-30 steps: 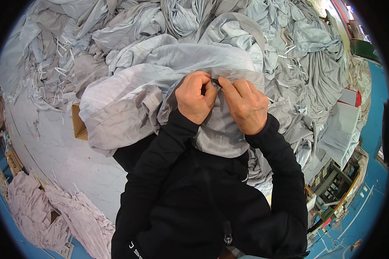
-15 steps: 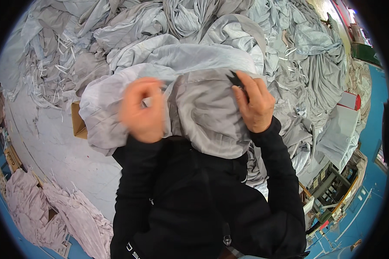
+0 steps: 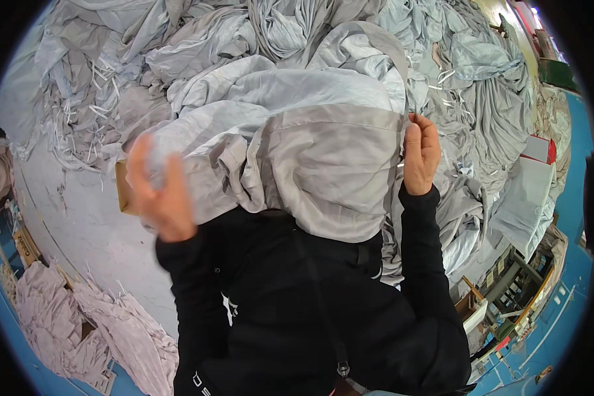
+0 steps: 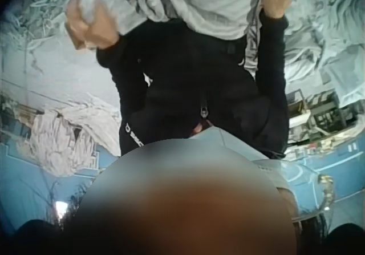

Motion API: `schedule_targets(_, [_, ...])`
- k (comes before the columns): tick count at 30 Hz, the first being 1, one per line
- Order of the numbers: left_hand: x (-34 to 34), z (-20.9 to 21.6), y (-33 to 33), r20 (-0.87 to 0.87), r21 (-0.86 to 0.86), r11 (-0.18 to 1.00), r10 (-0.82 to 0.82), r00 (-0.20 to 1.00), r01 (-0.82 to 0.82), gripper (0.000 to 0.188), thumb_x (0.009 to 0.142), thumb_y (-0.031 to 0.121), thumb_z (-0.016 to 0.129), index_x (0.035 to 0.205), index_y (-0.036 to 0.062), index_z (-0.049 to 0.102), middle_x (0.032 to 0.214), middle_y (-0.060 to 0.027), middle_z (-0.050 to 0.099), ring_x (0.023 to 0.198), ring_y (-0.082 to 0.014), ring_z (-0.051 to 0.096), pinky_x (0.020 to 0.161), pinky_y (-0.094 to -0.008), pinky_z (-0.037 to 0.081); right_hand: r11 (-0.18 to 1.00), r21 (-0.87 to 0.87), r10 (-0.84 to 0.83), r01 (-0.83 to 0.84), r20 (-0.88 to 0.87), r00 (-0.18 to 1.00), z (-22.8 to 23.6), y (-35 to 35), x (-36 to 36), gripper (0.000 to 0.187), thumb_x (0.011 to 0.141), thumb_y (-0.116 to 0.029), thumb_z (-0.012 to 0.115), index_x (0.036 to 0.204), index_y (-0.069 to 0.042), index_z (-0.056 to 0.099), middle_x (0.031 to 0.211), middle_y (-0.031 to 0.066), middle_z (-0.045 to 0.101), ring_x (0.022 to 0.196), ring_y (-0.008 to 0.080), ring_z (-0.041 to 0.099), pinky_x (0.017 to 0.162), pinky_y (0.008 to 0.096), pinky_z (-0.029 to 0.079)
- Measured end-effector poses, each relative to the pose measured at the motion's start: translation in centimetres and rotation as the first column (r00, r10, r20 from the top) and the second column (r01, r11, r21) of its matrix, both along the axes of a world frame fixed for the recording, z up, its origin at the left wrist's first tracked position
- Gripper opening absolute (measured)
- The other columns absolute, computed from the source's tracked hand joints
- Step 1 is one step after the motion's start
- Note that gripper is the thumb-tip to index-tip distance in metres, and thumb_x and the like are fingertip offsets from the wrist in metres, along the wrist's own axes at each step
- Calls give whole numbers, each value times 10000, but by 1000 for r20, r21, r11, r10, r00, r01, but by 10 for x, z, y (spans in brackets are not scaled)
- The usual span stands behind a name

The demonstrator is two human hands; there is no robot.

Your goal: Inspecting and clipping loose threads on a large white fabric piece using a nipper tool.

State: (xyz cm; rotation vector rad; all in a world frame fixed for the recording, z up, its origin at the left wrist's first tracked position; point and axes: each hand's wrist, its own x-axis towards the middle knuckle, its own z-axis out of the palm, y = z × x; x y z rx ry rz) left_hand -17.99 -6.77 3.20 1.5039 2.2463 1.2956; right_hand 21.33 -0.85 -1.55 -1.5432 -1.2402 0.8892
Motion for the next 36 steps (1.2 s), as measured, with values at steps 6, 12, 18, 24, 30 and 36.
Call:
schedule_targets(6, [94,-36,62,80,-27,822,-565,821,569,359,826,75,703,1166,-7,624,1098,-155,659,1001,-342,610,873,-361,476,965,-222,88,-139,-226,970,15,9,5,265,956,-214,699,1148,-39,646,808,-89,563,601,-7,401,533,175,296])
schedule_targets(12, [93,-47,85,591,-152,696,-505,629,702,162,855,118,725,844,-17,636,777,-25,612,701,-158,538,633,-303,423,950,-233,139,-206,-273,952,3,17,21,135,947,-186,706,965,-66,647,676,-104,518,505,-3,366,460,196,243])
schedule_targets(18, [84,-39,85,929,-70,697,-216,302,713,197,919,157,714,807,6,655,734,69,554,696,-30,454,629,-219,366,924,-69,376,-376,-13,926,54,11,-11,282,994,-123,559,1246,3,578,897,-29,497,762,23,421,679,169,342])
schedule_targets(24, [85,-25,74,994,-22,727,-57,93,686,159,926,132,705,831,6,680,790,45,620,708,-34,507,660,-209,391,757,88,567,-647,403,718,71,9,-69,343,807,-47,753,1142,-45,680,836,80,612,669,175,587,610,291,471])
schedule_targets(30, [83,-21,65,1000,-15,742,4,18,671,127,933,115,682,857,13,686,806,30,648,725,-44,555,679,-213,428,707,208,532,-676,474,702,59,13,-86,385,744,-56,809,1115,-68,706,826,74,620,639,206,589,571,322,473])
schedule_targets(36, [89,-18,62,1000,-3,776,20,-19,631,132,932,102,680,836,11,681,790,22,648,704,-44,553,660,-210,428,702,245,488,-668,517,703,56,11,-91,392,719,-54,817,1096,-100,722,810,56,622,643,217,595,572,324,479])
